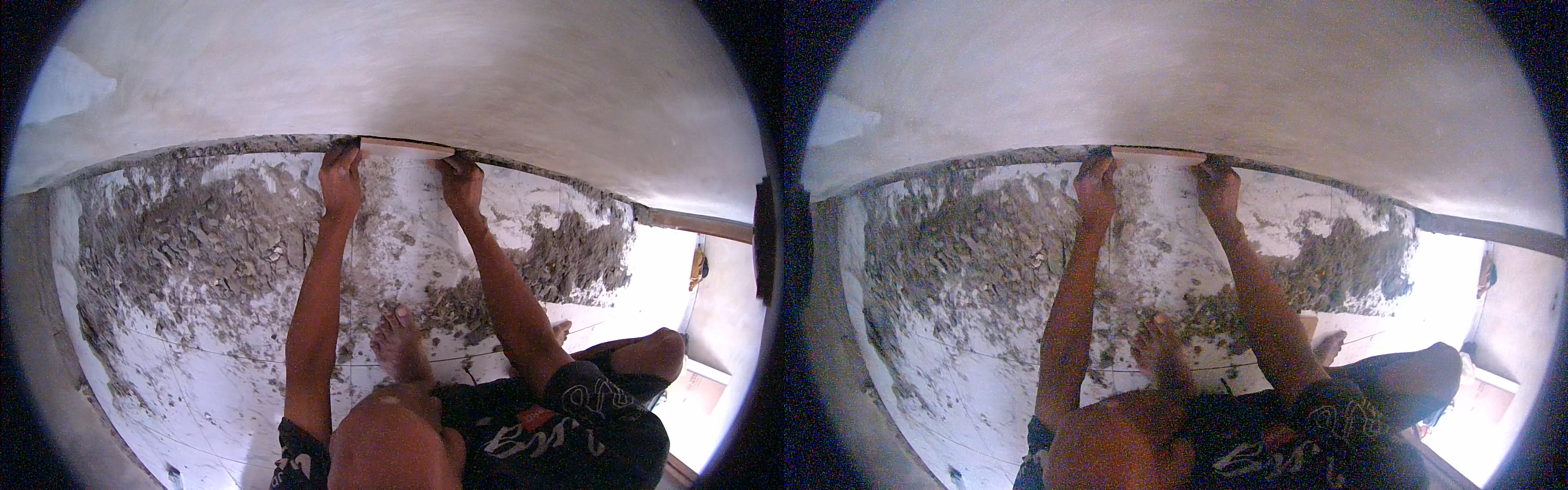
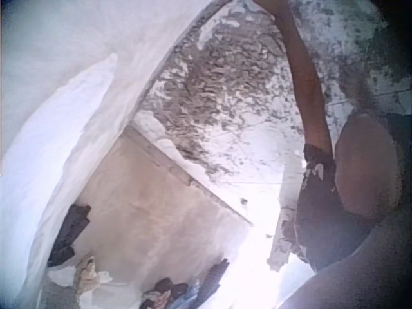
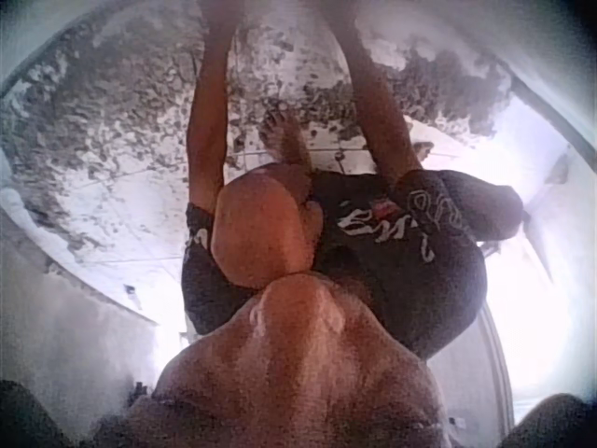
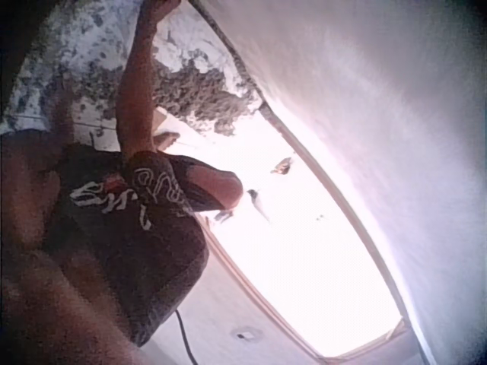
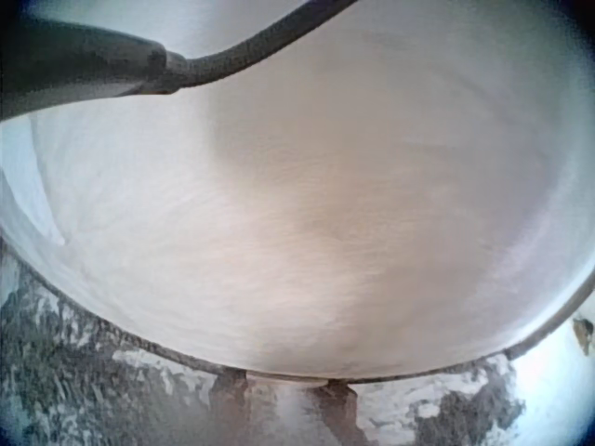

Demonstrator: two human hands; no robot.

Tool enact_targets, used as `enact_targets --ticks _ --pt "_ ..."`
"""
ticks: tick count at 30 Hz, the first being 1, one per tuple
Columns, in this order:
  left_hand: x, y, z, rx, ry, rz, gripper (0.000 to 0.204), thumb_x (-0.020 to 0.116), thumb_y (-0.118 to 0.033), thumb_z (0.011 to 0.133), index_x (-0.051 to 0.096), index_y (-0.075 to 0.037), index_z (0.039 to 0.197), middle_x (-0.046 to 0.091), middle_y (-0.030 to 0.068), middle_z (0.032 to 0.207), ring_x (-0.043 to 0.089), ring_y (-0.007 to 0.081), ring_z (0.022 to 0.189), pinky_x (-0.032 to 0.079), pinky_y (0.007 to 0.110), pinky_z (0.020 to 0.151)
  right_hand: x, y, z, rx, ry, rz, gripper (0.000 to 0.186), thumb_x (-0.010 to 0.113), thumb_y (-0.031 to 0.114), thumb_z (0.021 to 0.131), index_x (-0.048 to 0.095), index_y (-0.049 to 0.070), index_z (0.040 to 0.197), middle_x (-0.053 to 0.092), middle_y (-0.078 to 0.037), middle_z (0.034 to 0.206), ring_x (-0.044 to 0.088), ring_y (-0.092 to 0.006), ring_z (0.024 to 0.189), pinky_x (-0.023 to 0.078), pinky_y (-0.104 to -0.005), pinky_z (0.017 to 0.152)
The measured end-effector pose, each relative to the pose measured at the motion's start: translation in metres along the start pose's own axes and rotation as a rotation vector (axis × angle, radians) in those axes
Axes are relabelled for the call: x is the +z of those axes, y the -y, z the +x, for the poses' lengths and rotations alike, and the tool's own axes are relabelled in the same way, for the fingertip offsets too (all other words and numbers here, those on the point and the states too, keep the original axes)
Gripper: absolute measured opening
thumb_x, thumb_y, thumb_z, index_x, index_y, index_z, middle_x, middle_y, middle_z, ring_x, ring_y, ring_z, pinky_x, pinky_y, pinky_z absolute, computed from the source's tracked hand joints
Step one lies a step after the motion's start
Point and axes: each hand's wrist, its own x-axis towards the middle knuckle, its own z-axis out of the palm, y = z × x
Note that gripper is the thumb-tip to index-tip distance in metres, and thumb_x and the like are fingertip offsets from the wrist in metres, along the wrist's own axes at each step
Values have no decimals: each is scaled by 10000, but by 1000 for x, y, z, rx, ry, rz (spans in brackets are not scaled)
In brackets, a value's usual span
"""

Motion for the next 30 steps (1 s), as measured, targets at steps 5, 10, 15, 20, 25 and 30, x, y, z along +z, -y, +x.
enact_targets --ticks 5,10,15,20,25,30 --pt "3 4 0 9 -19 -15 174 609 44 747 678 -26 890 674 151 896 622 350 864 504 438 771 -1 -4 0 -155 15 -83 200 706 95 782 699 57 979 683 -161 947 653 -330 868 500 -358 752" --pt "0 3 -2 42 5 50 196 599 32 755 671 -38 924 662 155 896 608 361 860 498 439 782 6 -3 0 -28 -14 -74 195 687 91 797 689 56 989 680 -144 983 653 -320 857 499 -346 747" --pt "-3 -1 -1 -13 12 1 174 582 37 760 657 -35 899 645 157 883 584 365 885 477 446 792 0 -11 0 -181 37 -95 199 696 126 799 678 34 975 687 -136 961 662 -284 814 503 -338 723" --pt "-16 -15 -26 -57 87 75 223 606 18 706 665 -38 914 652 138 976 558 349 972 455 424 884 -27 10 -6 -100 233 -98 308 766 271 759 670 3 876 654 -161 720 635 -299 648 509 -379 643" --pt "-32 -33 -48 60 225 18 181 635 -45 758 679 -57 933 654 124 1016 547 337 1045 440 435 936 -59 4 -27 205 333 328 321 788 222 754 673 -26 922 674 -93 744 615 -166 656 498 -310 645" --pt "-43 -19 -23 15 96 214 263 599 -174 860 633 -9 1061 608 165 1129 530 355 1099 423 447 973 -85 -40 -44 436 363 321 369 806 311 727 636 -14 764 660 -69 648 572 -138 571 470 -301 594"
